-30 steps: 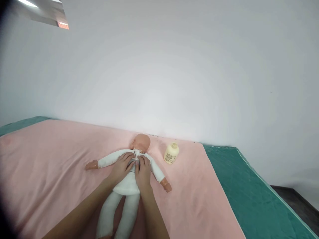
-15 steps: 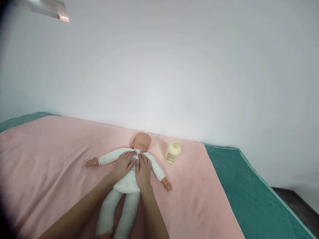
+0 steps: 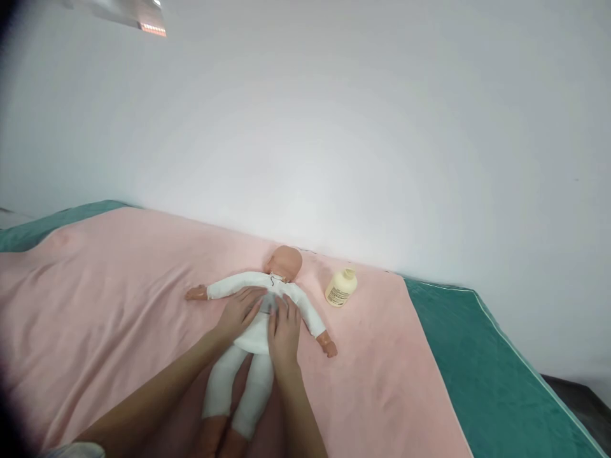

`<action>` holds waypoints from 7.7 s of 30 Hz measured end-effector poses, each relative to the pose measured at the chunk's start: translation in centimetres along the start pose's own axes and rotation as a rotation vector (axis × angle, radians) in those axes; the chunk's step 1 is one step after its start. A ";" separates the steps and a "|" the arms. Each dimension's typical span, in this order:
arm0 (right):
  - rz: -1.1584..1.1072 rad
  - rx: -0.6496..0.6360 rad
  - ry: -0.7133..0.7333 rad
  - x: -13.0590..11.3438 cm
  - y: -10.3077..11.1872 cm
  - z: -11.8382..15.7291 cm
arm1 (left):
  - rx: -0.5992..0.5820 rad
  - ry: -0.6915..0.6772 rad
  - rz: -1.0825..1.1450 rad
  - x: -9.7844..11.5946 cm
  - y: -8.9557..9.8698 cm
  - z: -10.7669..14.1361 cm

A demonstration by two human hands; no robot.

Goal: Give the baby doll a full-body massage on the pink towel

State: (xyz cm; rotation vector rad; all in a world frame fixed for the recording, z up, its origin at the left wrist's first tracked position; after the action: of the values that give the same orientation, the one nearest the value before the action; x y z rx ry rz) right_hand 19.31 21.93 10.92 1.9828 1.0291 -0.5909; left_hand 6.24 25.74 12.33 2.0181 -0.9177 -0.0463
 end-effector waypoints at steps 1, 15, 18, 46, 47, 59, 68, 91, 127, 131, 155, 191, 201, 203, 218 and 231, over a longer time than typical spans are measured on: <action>-0.002 0.002 0.022 -0.7 0.3 1.1 | 0.019 -0.008 0.014 0.4 0.7 0.9; -0.070 -0.141 -0.059 -2.0 0.4 6.4 | -0.199 0.016 0.138 1.4 1.3 6.3; -0.063 -0.159 -0.113 -1.7 0.0 6.0 | -0.216 0.035 0.175 1.3 1.2 6.0; -0.031 -0.109 -0.063 -1.9 0.2 4.4 | -0.184 -0.013 0.091 1.0 1.2 5.0; -0.028 -0.113 -0.067 -1.8 0.0 4.4 | -0.194 -0.014 0.089 1.0 1.1 5.0; 0.002 -0.117 -0.060 -2.1 0.5 3.6 | -0.154 -0.007 0.052 1.2 1.3 4.8; 0.028 -0.159 -0.090 -1.4 -0.4 3.0 | -0.244 0.025 0.068 0.9 0.7 3.8; 0.033 -0.018 -0.028 1.8 -1.6 -3.2 | -0.165 -0.009 -0.006 -1.2 -3.0 -1.6; -0.144 0.029 -0.007 -1.6 1.8 2.2 | -0.028 -0.032 0.081 0.3 2.3 3.6; -0.173 -0.051 0.011 -3.0 1.8 4.9 | -0.026 -0.063 0.156 1.0 2.7 6.3; -0.176 -0.082 -0.062 -1.3 0.1 4.8 | -0.288 0.004 0.084 1.3 0.9 5.3; -0.054 -0.122 -0.128 0.0 -0.1 0.5 | -0.260 0.036 0.030 -0.3 -0.4 2.6; -0.055 -0.028 -0.035 1.6 -0.2 -4.4 | -0.184 -0.001 0.029 -0.9 -2.3 -2.8; -0.029 -0.034 -0.019 2.2 -0.7 -5.0 | -0.187 0.014 0.042 -1.5 -3.3 -3.0; -0.143 0.066 0.058 5.0 -1.5 -4.0 | -0.089 -0.008 -0.001 -3.0 -5.1 -2.0; -0.124 0.024 0.001 3.7 -1.1 -4.0 | -0.105 0.020 -0.036 -2.4 -4.5 -1.8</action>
State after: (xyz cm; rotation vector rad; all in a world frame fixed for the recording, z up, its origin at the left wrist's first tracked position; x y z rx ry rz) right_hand 20.63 27.26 10.11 1.9502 1.1569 -0.6716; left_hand 7.77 30.03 9.41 1.9348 -0.8489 -0.0921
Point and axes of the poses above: each hand's wrist, its own z-axis away from the middle knuckle, its own y-axis out of the back of the hand, x = y × z, the point moved 7 cm from there along -z, towards the middle knuckle, and after that the axes turned 15 degrees about -z, right-handed, at the moved point
